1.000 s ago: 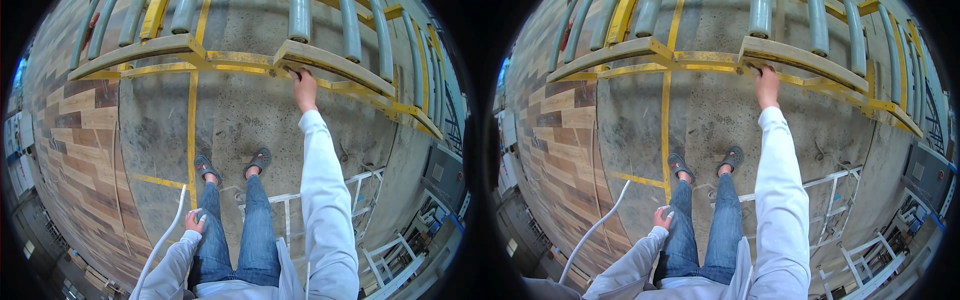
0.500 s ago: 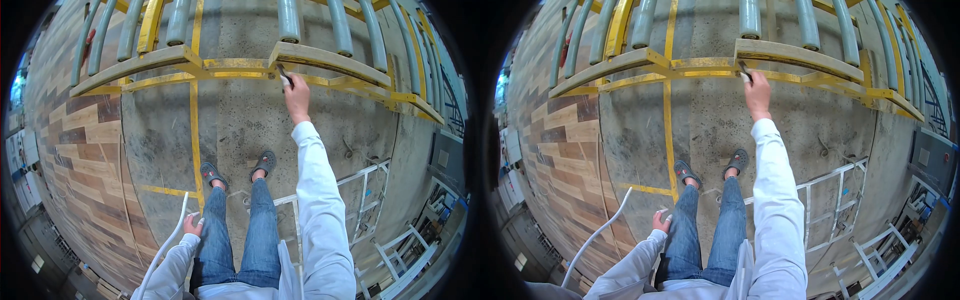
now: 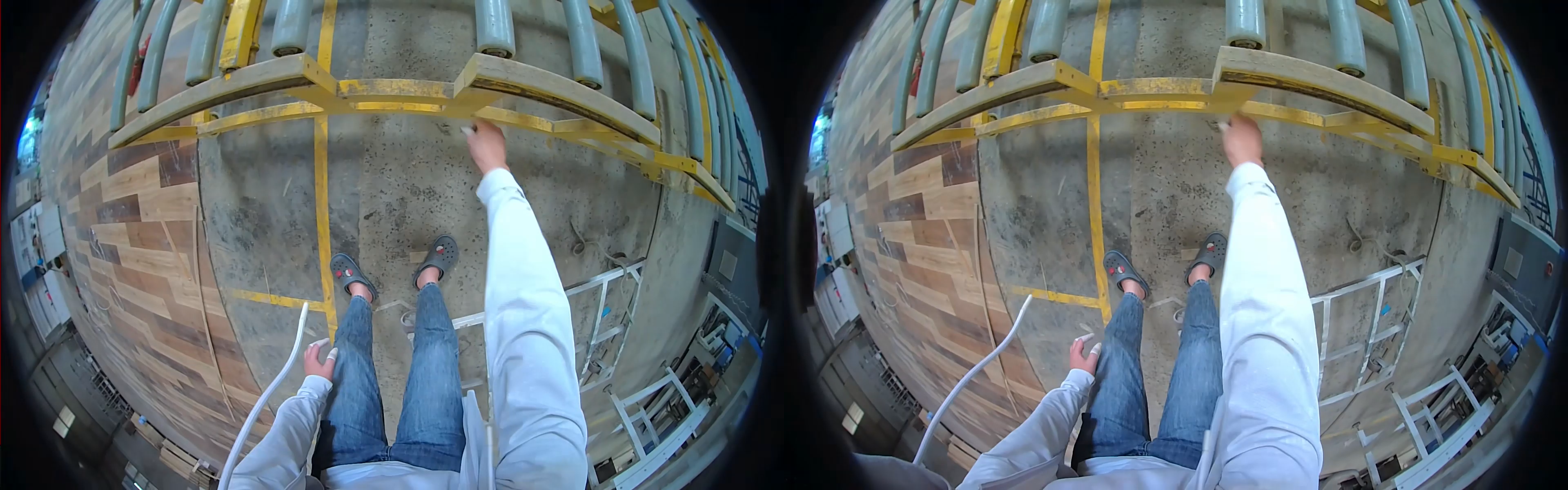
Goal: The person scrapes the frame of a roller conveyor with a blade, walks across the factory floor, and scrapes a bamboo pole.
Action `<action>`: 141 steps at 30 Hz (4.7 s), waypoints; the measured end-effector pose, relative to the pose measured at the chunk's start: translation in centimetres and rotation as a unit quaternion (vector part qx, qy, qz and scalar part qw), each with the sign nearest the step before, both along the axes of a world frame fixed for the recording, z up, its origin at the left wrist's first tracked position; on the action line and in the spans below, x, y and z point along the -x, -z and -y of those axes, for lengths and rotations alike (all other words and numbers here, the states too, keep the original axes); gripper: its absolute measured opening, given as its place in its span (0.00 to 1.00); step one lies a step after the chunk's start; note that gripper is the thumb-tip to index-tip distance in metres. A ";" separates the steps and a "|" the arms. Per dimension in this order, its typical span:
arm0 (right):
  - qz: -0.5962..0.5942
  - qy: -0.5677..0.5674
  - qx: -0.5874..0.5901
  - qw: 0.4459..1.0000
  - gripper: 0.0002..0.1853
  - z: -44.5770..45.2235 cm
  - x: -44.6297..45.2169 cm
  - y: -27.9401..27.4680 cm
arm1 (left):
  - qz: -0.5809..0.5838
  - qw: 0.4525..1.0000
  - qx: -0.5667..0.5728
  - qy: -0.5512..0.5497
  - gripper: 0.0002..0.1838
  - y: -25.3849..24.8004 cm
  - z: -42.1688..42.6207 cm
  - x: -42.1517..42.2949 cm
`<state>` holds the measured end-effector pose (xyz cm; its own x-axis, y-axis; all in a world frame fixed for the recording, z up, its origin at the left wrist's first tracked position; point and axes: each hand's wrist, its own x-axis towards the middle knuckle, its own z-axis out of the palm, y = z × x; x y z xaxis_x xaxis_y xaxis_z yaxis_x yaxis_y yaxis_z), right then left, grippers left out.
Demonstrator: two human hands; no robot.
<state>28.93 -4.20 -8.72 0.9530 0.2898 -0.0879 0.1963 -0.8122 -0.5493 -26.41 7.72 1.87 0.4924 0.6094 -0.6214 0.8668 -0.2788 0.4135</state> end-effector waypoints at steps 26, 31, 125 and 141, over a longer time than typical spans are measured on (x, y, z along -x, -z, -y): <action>-0.377 0.521 -0.097 0.760 0.17 33.5 44.8 -0.7 | 0.038 0.910 -0.042 0.411 0.32 1.7 6.0 -24.4; -0.226 0.549 -0.205 0.779 0.18 36.8 29.8 4.7 | 0.158 0.825 0.048 0.540 0.29 -3.3 18.7 -32.7; -0.052 0.341 -0.251 0.904 0.15 45.0 -19.9 5.5 | 0.324 0.468 0.814 0.120 0.14 -16.9 41.9 -64.5; 0.001 0.274 -0.174 0.946 0.15 41.0 -18.5 5.7 | -0.019 0.940 0.340 0.007 0.12 3.0 35.7 -39.4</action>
